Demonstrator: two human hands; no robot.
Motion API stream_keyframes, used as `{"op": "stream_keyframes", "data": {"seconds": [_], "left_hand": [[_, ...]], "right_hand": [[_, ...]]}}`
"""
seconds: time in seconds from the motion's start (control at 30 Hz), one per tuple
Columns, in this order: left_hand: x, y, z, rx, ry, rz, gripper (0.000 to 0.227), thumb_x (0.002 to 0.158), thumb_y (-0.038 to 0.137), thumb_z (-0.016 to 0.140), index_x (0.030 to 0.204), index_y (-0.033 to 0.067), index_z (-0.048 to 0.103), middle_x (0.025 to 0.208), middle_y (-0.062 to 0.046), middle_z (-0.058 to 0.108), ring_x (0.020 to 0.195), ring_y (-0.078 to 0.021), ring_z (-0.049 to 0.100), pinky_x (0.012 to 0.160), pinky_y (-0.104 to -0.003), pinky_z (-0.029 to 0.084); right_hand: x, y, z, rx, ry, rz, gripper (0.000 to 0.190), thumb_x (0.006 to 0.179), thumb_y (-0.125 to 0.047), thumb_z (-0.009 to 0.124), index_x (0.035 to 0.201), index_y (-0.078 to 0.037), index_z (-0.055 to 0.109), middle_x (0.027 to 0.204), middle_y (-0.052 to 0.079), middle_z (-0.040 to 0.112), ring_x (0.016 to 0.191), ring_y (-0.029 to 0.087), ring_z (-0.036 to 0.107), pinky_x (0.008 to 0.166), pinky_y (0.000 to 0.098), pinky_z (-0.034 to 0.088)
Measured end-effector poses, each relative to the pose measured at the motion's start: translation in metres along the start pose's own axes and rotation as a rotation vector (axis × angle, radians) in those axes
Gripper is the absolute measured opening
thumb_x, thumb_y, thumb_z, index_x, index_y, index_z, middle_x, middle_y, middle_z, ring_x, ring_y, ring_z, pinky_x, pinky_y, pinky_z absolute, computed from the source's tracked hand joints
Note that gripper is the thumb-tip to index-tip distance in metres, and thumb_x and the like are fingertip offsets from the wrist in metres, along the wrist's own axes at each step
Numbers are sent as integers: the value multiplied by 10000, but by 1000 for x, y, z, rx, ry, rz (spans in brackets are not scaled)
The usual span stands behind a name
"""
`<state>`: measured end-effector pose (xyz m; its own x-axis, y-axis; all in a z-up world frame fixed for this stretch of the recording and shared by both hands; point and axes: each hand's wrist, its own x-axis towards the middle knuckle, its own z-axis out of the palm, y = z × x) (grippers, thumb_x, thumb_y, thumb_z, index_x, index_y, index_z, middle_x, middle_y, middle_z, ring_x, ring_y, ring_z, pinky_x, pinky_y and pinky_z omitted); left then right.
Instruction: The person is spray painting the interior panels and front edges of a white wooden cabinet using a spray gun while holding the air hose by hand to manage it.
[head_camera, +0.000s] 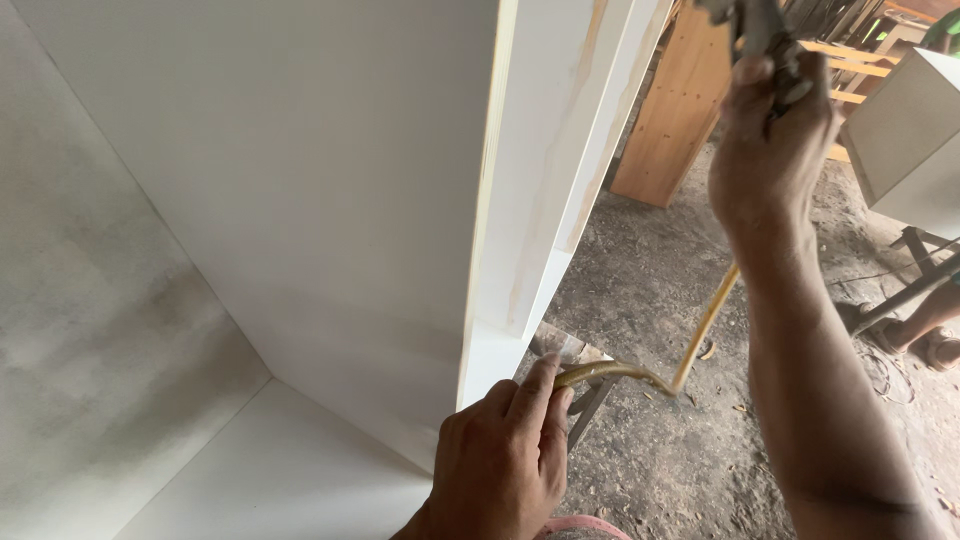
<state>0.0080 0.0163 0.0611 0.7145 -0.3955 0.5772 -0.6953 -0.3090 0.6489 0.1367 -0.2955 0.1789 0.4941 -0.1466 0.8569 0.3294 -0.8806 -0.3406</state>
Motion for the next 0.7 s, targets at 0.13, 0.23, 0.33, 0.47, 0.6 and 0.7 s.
{"op": "stream_keyframes", "data": {"seconds": [0.13,0.23,0.33,0.47,0.6,0.7], "left_hand": [[2,-1,-1,19,-36,5,392,977,162,660,1269,-99,637,635,-156,665,457,-210,664,362,-343,511],[4,-2,-1,16,-39,1,387,974,167,668,1254,-100,649,628,-160,666,451,-215,668,357,-343,514],[5,-4,-1,15,-50,-5,393,969,172,671,1251,-101,650,625,-166,668,451,-222,676,354,-344,519],[7,-5,-1,4,-68,-6,384,976,171,671,1252,-95,647,631,-166,673,453,-224,679,353,-343,518],[8,-7,1,-21,-78,-18,379,982,169,666,1260,-86,642,639,-160,675,464,-219,687,354,-335,528],[9,-9,1,-24,-86,-26,391,973,173,668,1268,-82,639,638,-162,677,458,-227,687,350,-347,526]], "right_hand": [[-19,-5,8,-121,-81,23,337,1250,-385,422,1096,-90,474,756,9,518,519,94,411,476,298,349],[-32,-11,15,-144,-126,75,329,1212,-370,453,1041,-90,470,696,2,519,488,99,426,443,306,355],[-45,-17,15,-124,-166,86,309,1200,-346,469,1043,-81,465,681,-4,518,514,93,461,440,300,388],[-60,-20,14,-176,-203,104,327,1180,-345,504,1017,-63,483,650,13,497,519,117,467,457,321,394],[-70,-27,12,-225,-272,218,348,1161,-366,488,992,-63,508,622,19,491,465,153,422,422,347,382],[-72,-39,6,-214,-363,316,357,1122,-376,474,974,-53,511,594,12,506,434,136,432,383,337,388]]}}
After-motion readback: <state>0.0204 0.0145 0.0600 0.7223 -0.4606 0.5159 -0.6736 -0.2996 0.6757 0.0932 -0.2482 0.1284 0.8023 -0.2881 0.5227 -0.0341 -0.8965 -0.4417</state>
